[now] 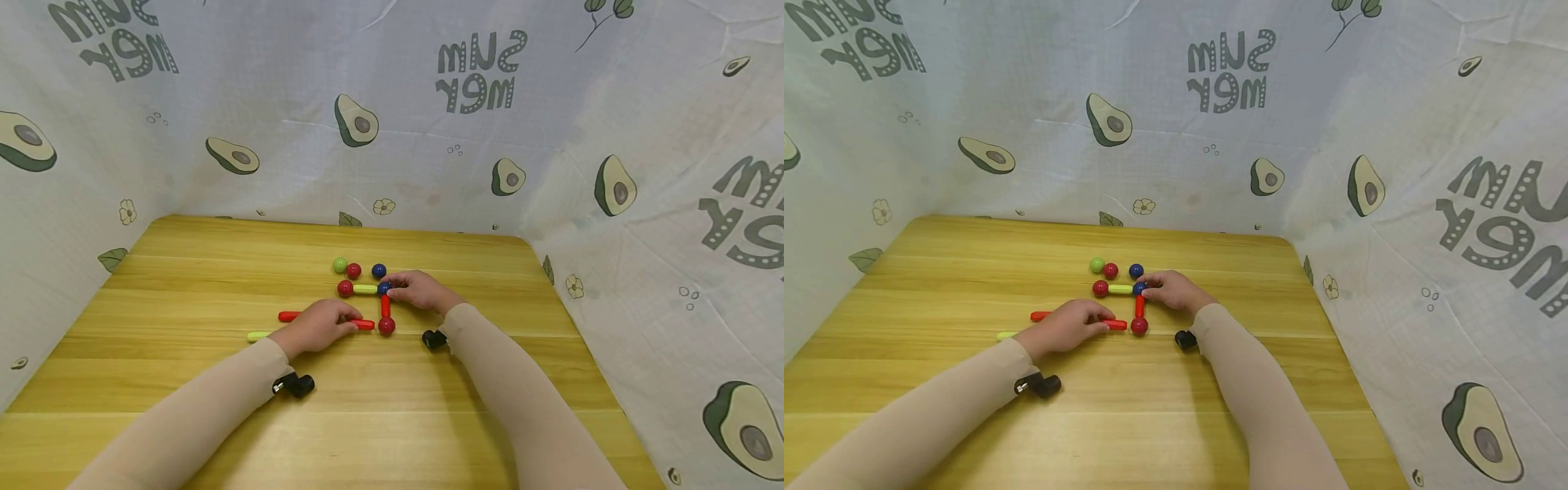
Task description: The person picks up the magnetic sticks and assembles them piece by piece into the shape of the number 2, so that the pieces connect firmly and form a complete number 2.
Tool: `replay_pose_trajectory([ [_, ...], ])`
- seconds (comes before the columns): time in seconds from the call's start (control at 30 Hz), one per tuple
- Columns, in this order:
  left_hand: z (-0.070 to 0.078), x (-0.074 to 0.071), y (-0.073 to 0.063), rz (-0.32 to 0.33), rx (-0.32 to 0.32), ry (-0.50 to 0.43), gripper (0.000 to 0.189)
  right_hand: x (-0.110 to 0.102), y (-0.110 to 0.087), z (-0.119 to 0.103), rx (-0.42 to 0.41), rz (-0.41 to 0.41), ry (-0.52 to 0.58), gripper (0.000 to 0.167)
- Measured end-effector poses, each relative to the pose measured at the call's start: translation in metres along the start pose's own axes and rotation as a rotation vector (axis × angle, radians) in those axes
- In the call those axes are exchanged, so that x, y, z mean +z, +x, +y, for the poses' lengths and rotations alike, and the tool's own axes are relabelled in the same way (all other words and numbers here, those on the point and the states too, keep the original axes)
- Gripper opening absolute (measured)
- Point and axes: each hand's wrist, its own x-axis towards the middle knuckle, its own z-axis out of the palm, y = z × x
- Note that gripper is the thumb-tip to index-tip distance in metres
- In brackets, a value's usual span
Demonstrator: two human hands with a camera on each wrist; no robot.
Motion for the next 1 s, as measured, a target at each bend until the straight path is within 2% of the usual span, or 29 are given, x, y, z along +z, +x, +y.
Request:
replay_pose_trajectory([
  [0.6,0.0064,0.0047,0.0052,-0.013,-0.032,-0.001,0.024,0.0006,0.0021,0.0022,0.004,0.002,-0.001,0.038],
  [1.0,0.0041,0.0063,0.0058,-0.008,-0.029,0.003,0.025,0.0001,0.0009,0.0008,0.006,0.001,0.011,0.036],
])
